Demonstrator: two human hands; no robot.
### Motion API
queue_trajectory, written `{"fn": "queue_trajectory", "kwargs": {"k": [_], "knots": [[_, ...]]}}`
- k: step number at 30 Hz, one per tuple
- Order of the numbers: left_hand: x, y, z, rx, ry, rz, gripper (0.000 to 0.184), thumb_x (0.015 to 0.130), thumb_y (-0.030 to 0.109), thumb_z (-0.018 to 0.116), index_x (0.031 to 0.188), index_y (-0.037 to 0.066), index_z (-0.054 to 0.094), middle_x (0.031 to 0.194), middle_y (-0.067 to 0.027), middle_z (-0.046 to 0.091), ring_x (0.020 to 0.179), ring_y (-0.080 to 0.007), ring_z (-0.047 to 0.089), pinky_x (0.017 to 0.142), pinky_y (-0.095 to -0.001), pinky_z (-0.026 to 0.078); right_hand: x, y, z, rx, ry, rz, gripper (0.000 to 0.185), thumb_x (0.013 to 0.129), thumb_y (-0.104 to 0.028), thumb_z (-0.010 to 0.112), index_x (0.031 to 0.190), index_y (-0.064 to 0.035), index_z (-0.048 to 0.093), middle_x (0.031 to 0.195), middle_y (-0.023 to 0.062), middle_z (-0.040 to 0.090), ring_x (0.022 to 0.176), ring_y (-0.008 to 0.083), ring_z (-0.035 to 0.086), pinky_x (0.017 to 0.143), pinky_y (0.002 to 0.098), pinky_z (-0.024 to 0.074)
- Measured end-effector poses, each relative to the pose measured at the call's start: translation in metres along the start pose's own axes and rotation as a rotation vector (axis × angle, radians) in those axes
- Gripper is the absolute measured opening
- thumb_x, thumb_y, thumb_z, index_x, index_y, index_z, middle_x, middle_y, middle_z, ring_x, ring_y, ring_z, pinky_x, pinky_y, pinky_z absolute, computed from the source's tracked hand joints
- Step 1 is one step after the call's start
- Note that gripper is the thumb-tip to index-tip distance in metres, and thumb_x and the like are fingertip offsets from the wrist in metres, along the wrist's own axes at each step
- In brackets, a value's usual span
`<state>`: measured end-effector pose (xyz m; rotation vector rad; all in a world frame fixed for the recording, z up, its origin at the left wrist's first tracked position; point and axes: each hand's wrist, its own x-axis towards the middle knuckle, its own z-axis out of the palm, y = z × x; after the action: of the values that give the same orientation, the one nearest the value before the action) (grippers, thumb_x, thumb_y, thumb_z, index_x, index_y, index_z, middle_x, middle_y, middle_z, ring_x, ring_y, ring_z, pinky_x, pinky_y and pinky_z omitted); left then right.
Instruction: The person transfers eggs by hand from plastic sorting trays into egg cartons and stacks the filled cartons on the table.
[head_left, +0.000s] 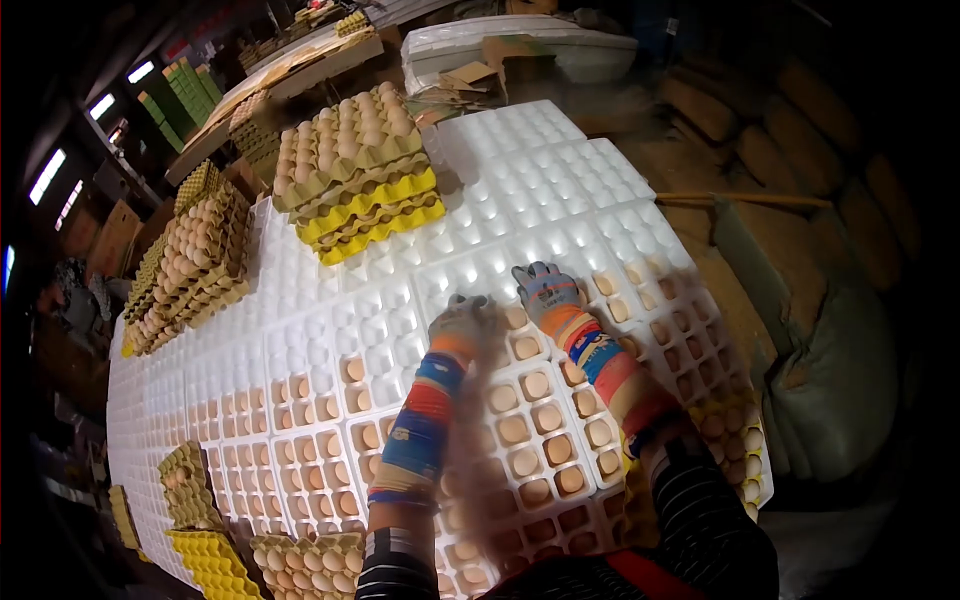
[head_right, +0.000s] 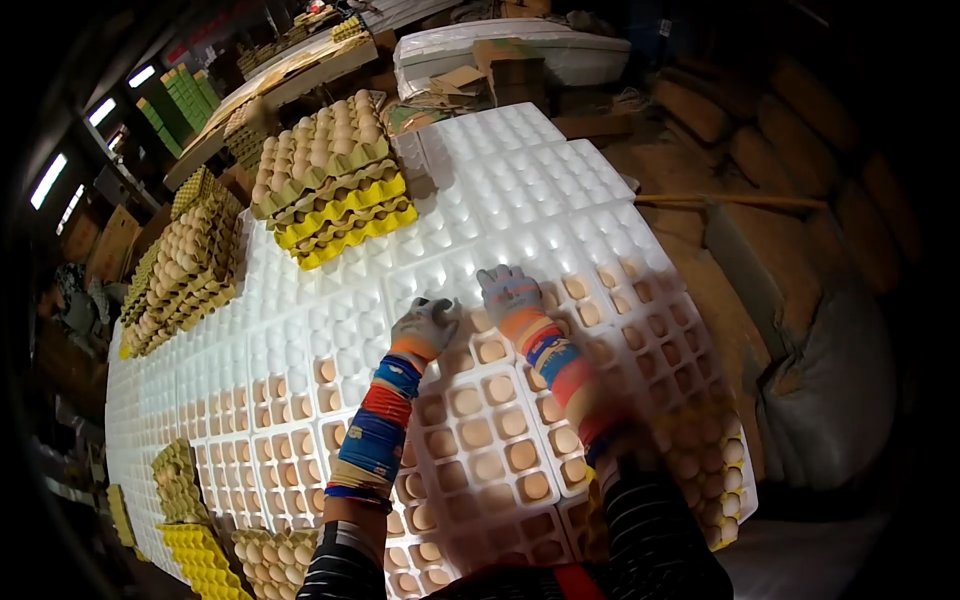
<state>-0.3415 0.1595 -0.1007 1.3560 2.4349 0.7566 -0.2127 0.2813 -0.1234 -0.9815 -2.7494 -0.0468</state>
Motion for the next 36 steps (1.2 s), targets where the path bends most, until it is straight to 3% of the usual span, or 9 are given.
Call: {"fn": "queue_trajectory", "kwargs": {"k": [2, 3, 5, 7, 12, 17, 21, 29, 36], "knots": [[0.010, -0.023, -0.002, -0.478, 0.148, -0.021, 0.025, 0.082, 0.026, 0.063, 0.100, 0.009, 0.067, 0.086, -0.0073, 0.067, 0.081, -0.0201, 0.063, 0.072, -0.0304, 0.050, -0.007, 0.010, 0.008, -0.012, 0.051, -0.055, 0.028, 0.084, -0.023, 0.051, 0.111, -0.0215, 0.057, 0.107, 0.0051, 0.056, 0.095, 0.0248, 0.055, 0.080, 0.0380, 0.0441], [0.012, -0.041, 0.000, -1.023, -0.002, -0.436, 0.020, 0.085, 0.018, 0.061, 0.100, 0.006, 0.066, 0.079, -0.0050, 0.067, 0.074, -0.0162, 0.063, 0.068, -0.0257, 0.050, -0.011, 0.014, 0.012, 0.039, 0.094, -0.060, 0.028, 0.083, -0.024, 0.052, 0.110, -0.0215, 0.057, 0.106, 0.0049, 0.056, 0.095, 0.0248, 0.055, 0.080, 0.0383, 0.0440], [0.010, -0.058, 0.002, -1.058, 0.104, -0.446, 0.017, 0.086, 0.018, 0.061, 0.099, 0.008, 0.066, 0.080, -0.0061, 0.067, 0.072, -0.0172, 0.062, 0.068, -0.0258, 0.050, -0.018, 0.018, 0.014, 0.141, 0.180, -0.077, 0.029, 0.082, -0.024, 0.054, 0.110, -0.0215, 0.058, 0.106, 0.0046, 0.057, 0.095, 0.0248, 0.054, 0.080, 0.0390, 0.0437], [0.011, -0.058, 0.026, -0.751, 0.535, -0.070, 0.016, 0.086, 0.015, 0.061, 0.099, 0.007, 0.065, 0.085, -0.0074, 0.067, 0.073, -0.0177, 0.062, 0.068, -0.0272, 0.050, -0.020, 0.019, 0.006, 0.282, 0.155, -0.026, 0.025, 0.080, -0.026, 0.056, 0.104, -0.0204, 0.062, 0.098, 0.0062, 0.061, 0.092, 0.0267, 0.057, 0.077, 0.0415, 0.0451], [-0.019, -0.035, 0.038, 0.178, 0.465, 0.177, 0.029, 0.076, 0.022, 0.058, 0.102, 0.012, 0.062, 0.103, -0.0142, 0.058, 0.100, -0.0332, 0.053, 0.088, -0.0444, 0.040, -0.046, 0.024, -0.018, 0.556, 0.216, -0.062, 0.022, 0.076, -0.015, 0.062, 0.096, -0.0076, 0.066, 0.090, 0.0121, 0.063, 0.089, 0.0304, 0.056, 0.080, 0.0391, 0.0451], [-0.052, -0.019, 0.027, 0.242, 0.427, 0.192, 0.034, 0.077, 0.026, 0.055, 0.105, 0.008, 0.059, 0.102, -0.0138, 0.054, 0.105, -0.0322, 0.047, 0.096, -0.0574, 0.025, -0.112, 0.044, -0.073, 0.970, 0.052, 0.031, 0.033, 0.071, 0.004, 0.063, 0.104, 0.0008, 0.058, 0.104, 0.0123, 0.059, 0.098, 0.0284, 0.055, 0.088, 0.0378, 0.0430], [-0.101, 0.012, 0.031, 0.194, 0.513, 0.377, 0.046, 0.082, 0.035, 0.052, 0.120, 0.010, 0.048, 0.115, -0.0174, 0.048, 0.112, -0.0354, 0.041, 0.096, -0.0560, 0.026, -0.201, 0.150, -0.057, 0.260, 0.179, 0.058, 0.031, 0.077, -0.007, 0.060, 0.107, -0.0022, 0.059, 0.107, 0.0132, 0.059, 0.105, 0.0312, 0.052, 0.093, 0.0387, 0.0410], [-0.270, 0.148, 0.062, 0.003, -0.509, 0.580, 0.074, 0.076, 0.045, 0.061, 0.138, 0.014, 0.034, 0.147, -0.0236, 0.011, 0.136, -0.0414, 0.011, 0.107, -0.0536, 0.016, -0.302, 0.198, -0.096, 0.299, 0.133, 0.230, 0.027, 0.084, -0.013, 0.055, 0.109, -0.0027, 0.058, 0.107, 0.0141, 0.058, 0.102, 0.0296, 0.053, 0.089, 0.0365, 0.0429], [-0.283, 0.140, 0.076, -0.027, -0.094, 0.693, 0.055, 0.075, 0.039, 0.062, 0.124, 0.017, 0.051, 0.134, -0.0268, 0.034, 0.123, -0.0420, 0.033, 0.102, -0.0537, 0.023, -0.386, 0.180, -0.163, 0.440, 0.212, 0.249, 0.026, 0.090, -0.019, 0.050, 0.110, -0.0032, 0.058, 0.106, 0.0149, 0.058, 0.100, 0.0282, 0.054, 0.086, 0.0345, 0.0446]]}}
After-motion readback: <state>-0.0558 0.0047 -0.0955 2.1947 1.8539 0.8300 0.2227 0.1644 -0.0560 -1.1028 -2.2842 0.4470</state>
